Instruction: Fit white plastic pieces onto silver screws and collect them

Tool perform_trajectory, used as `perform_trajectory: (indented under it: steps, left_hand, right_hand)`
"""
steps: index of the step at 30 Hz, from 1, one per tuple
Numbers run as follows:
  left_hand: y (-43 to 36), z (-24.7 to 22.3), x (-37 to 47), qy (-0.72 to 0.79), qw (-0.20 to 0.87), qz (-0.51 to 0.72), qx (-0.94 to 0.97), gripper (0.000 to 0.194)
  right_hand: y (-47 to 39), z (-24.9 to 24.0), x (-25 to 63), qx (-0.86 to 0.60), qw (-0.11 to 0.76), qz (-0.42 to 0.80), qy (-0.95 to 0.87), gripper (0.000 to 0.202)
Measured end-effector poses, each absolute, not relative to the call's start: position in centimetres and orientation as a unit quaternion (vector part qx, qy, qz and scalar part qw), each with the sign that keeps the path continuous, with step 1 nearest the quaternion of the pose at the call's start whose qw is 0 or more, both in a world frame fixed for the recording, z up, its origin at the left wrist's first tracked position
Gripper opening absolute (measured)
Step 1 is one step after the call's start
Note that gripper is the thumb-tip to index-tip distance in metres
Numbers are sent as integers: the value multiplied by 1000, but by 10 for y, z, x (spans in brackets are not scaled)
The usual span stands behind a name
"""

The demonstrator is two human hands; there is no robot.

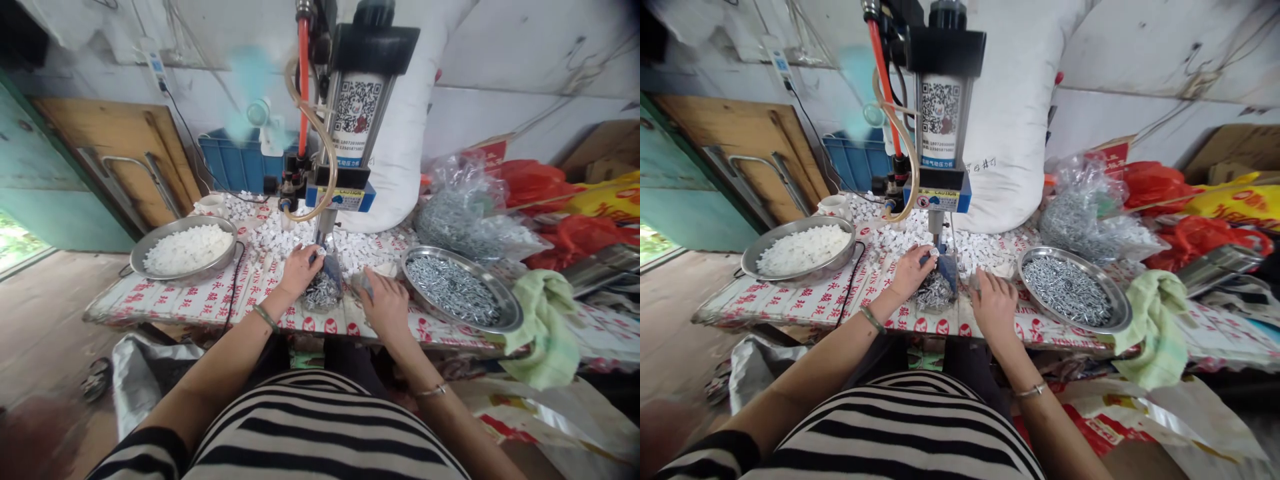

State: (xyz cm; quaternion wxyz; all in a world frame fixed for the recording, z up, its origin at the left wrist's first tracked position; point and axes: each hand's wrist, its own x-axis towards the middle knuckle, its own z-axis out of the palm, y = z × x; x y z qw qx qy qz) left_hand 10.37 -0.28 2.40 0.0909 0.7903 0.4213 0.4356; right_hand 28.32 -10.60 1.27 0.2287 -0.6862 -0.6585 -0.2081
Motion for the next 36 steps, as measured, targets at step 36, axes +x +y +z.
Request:
perform_trajectory:
  steps: [36]
  left_hand:
    - [-13, 53, 93, 441, 342, 430, 710, 19]
  right_hand:
    - [-92, 33, 261, -616, 295, -163, -712, 42]
